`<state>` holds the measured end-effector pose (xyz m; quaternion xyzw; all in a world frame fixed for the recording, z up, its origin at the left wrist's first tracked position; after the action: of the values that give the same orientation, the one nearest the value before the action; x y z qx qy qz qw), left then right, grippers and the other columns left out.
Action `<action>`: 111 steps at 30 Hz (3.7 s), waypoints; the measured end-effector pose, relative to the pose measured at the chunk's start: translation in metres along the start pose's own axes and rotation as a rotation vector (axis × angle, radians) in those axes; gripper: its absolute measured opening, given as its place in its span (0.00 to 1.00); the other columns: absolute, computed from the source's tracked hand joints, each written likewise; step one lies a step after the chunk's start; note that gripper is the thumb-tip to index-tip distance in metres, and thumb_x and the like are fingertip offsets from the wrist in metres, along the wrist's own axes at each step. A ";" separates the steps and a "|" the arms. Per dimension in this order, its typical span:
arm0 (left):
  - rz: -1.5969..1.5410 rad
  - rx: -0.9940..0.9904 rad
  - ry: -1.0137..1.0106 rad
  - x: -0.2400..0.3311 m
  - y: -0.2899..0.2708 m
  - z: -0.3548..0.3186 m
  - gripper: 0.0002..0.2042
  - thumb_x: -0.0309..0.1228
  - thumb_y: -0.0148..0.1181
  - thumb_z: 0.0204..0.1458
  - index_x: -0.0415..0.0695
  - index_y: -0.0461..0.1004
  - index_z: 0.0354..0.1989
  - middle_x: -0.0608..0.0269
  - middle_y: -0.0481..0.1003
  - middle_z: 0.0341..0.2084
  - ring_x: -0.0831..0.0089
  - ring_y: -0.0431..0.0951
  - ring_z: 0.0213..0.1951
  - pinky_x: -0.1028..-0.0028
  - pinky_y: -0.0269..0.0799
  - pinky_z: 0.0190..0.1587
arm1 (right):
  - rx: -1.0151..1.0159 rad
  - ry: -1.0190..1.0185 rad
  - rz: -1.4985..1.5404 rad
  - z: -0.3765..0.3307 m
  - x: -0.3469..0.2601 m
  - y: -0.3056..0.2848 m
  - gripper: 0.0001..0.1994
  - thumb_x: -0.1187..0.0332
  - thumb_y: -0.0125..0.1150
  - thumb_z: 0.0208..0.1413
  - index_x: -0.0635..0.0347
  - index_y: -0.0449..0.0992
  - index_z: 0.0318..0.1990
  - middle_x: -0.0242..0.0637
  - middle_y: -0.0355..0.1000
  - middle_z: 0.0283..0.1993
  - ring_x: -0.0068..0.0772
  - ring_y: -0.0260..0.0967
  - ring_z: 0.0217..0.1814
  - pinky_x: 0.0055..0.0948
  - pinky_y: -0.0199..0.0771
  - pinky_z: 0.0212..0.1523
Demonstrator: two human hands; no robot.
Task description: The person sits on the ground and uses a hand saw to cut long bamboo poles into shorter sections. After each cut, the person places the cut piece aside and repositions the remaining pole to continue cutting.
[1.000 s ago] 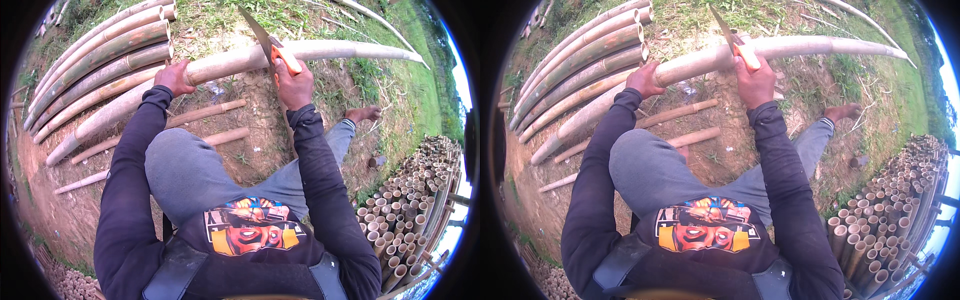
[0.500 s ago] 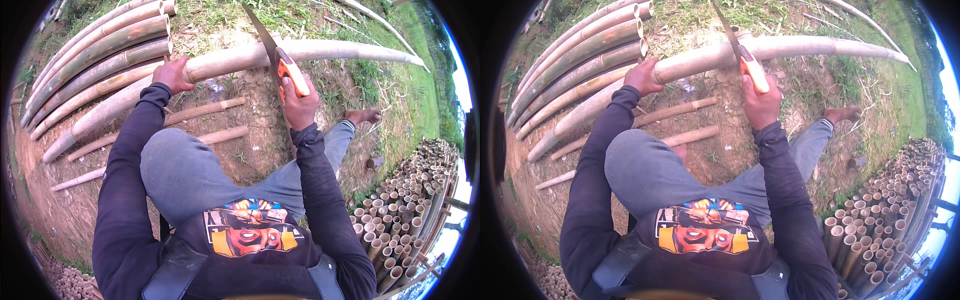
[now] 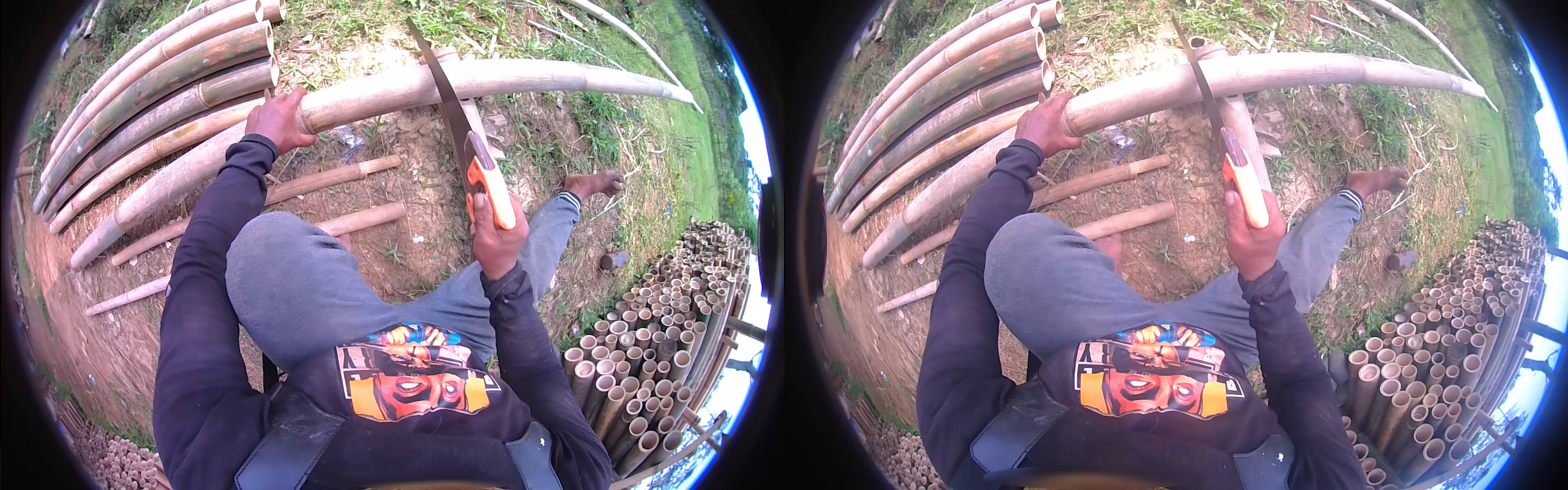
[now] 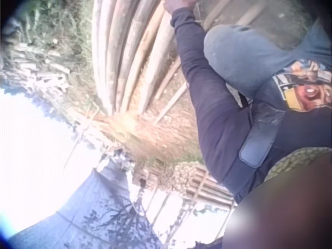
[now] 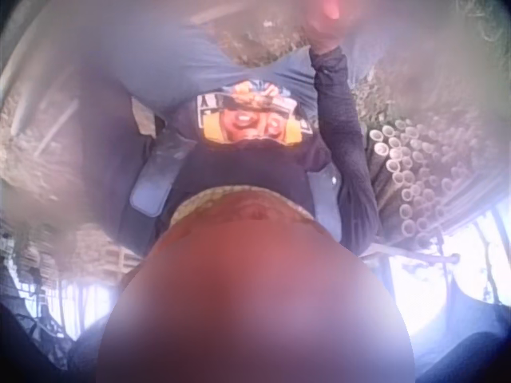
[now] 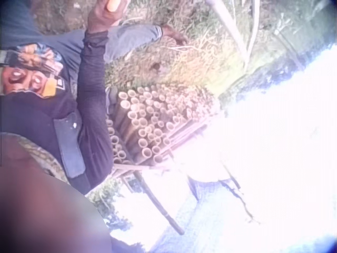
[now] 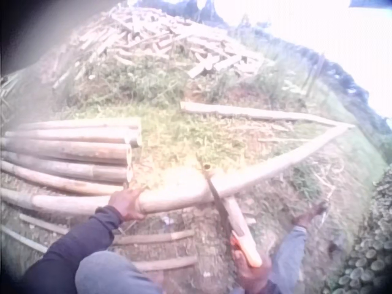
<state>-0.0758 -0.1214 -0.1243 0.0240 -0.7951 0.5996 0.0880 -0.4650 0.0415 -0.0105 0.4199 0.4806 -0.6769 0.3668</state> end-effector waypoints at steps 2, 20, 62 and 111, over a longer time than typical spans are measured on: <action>-0.013 0.026 0.017 0.001 -0.003 -0.001 0.51 0.53 0.82 0.37 0.52 0.65 0.74 0.50 0.78 0.61 0.51 0.80 0.60 0.57 0.76 0.62 | -0.009 -0.051 0.023 0.090 0.008 0.053 0.10 0.67 0.71 0.68 0.66 0.80 0.46 0.25 0.76 0.31 0.12 0.68 0.29 0.19 0.69 0.28; -0.002 0.075 0.049 0.003 -0.006 0.000 0.49 0.53 0.81 0.38 0.52 0.66 0.71 0.48 0.81 0.55 0.50 0.84 0.54 0.55 0.79 0.58 | -0.048 -0.127 0.103 0.100 0.010 0.060 0.11 0.66 0.72 0.67 0.66 0.81 0.46 0.30 0.76 0.30 0.17 0.69 0.31 0.25 0.72 0.33; -0.028 0.063 0.070 0.004 -0.009 -0.002 0.49 0.53 0.80 0.38 0.51 0.65 0.72 0.48 0.81 0.55 0.48 0.83 0.56 0.54 0.78 0.58 | -0.046 0.058 -0.036 -0.049 0.023 -0.037 0.11 0.73 0.70 0.66 0.70 0.80 0.50 0.39 0.83 0.41 0.24 0.81 0.39 0.26 0.80 0.40; -0.001 0.043 0.048 0.004 -0.011 0.001 0.50 0.53 0.82 0.38 0.52 0.66 0.72 0.49 0.79 0.60 0.50 0.81 0.58 0.55 0.76 0.61 | -0.056 0.065 0.057 0.011 0.026 0.005 0.13 0.69 0.73 0.65 0.68 0.82 0.50 0.35 0.80 0.33 0.19 0.73 0.32 0.25 0.75 0.34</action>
<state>-0.0780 -0.1251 -0.1132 0.0117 -0.7797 0.6168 0.1068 -0.4724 0.0272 -0.0344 0.4448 0.4989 -0.6385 0.3814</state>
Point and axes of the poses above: each hand's wrist, its own z-axis towards the middle knuckle, its own y-axis out of the palm, x = y × z, the point moved 9 cm from there along z, towards the middle knuckle
